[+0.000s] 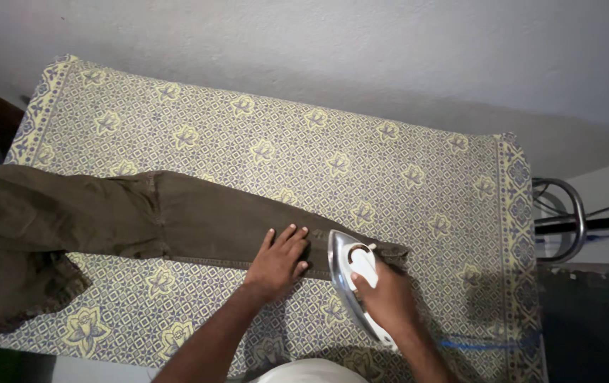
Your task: The person irons a pair of brown trousers on a patterned ironing board. They smooth the fabric with their hands and use a white electric iron to press the garment, focusing on the leg sections and seams.
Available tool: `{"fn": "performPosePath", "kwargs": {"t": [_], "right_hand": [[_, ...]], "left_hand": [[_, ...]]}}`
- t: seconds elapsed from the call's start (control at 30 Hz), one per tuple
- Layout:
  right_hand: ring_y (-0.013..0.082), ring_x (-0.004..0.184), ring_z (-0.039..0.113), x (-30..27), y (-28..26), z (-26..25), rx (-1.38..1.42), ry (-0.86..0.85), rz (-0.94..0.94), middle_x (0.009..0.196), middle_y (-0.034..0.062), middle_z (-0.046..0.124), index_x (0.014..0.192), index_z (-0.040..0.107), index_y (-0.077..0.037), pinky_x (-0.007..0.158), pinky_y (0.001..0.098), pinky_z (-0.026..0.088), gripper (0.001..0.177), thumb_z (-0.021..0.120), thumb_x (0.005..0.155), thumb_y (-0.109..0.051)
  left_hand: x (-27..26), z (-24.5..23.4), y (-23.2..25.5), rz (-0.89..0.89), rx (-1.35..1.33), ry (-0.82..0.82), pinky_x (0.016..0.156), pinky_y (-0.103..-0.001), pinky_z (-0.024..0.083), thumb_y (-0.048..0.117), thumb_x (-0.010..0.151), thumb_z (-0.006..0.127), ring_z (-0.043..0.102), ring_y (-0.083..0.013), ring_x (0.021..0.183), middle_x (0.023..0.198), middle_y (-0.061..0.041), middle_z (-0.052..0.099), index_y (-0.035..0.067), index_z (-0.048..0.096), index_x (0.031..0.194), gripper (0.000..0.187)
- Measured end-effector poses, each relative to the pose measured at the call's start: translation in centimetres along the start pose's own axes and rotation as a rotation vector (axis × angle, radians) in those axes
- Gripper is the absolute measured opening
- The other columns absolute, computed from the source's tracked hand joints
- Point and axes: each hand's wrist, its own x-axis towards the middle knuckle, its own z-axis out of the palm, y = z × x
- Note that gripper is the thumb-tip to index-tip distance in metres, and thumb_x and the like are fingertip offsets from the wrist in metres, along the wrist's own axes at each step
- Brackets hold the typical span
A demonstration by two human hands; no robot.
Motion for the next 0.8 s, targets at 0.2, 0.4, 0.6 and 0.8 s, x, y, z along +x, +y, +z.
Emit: {"fn": "performPosePath", "kwargs": {"t": [0.2, 0.4, 0.6, 0.8], "right_hand": [[0.0393, 0.099, 0.074, -1.4, 1.9, -0.9, 0.052, 0.004, -0.01, 0.104, 0.0195, 0.077, 0.123, 0.068, -0.008, 0.085, 0.0475, 0.057, 0.045, 0.073, 0.085, -0.032], [0.0368, 0.101, 0.075, -1.4, 1.8, -1.0, 0.075, -0.049, 0.036, 0.107, 0.0187, 0.077, 0.125, 0.066, -0.008, 0.087, 0.046, 0.057, 0.045, 0.072, 0.086, -0.031], [0.0396, 0.102, 0.072, -0.2, -0.1, -1.1, 0.032, -0.109, 0.014, 0.109, 0.0201, 0.075, 0.129, 0.063, -0.01, 0.089, 0.0471, 0.055, 0.048, 0.07, 0.088, -0.034], [0.0406, 0.101, 0.072, 0.7, 0.4, -0.5, 0.038, -0.089, -0.096, 0.108, 0.0214, 0.075, 0.128, 0.062, -0.008, 0.088, 0.0472, 0.056, 0.051, 0.072, 0.087, -0.035]], "left_hand": [[-0.1, 0.7, -0.5, 0.007, 0.0, 0.026, 0.122, -0.057, 0.014, 0.037, 0.098, 0.056, 0.021, -0.0273, 0.154, 0.163, -0.006, 0.034, 0.01, 0.049, 0.141, 0.051], [-0.2, 0.9, -0.5, 0.017, 0.056, 0.028, 0.123, -0.057, 0.013, 0.038, 0.099, 0.055, 0.019, -0.0288, 0.154, 0.164, -0.007, 0.031, 0.008, 0.044, 0.146, 0.057], [-0.9, 0.2, -0.7, -0.078, 0.162, 0.042, 0.121, -0.059, 0.008, 0.044, 0.098, 0.049, 0.014, -0.0277, 0.154, 0.167, -0.005, 0.023, 0.012, 0.031, 0.156, 0.069], [-2.9, -0.3, -1.9, -0.167, 0.224, 0.065, 0.121, -0.061, 0.007, 0.051, 0.097, 0.046, 0.013, -0.0276, 0.154, 0.166, -0.004, 0.021, 0.016, 0.03, 0.157, 0.071]]}}
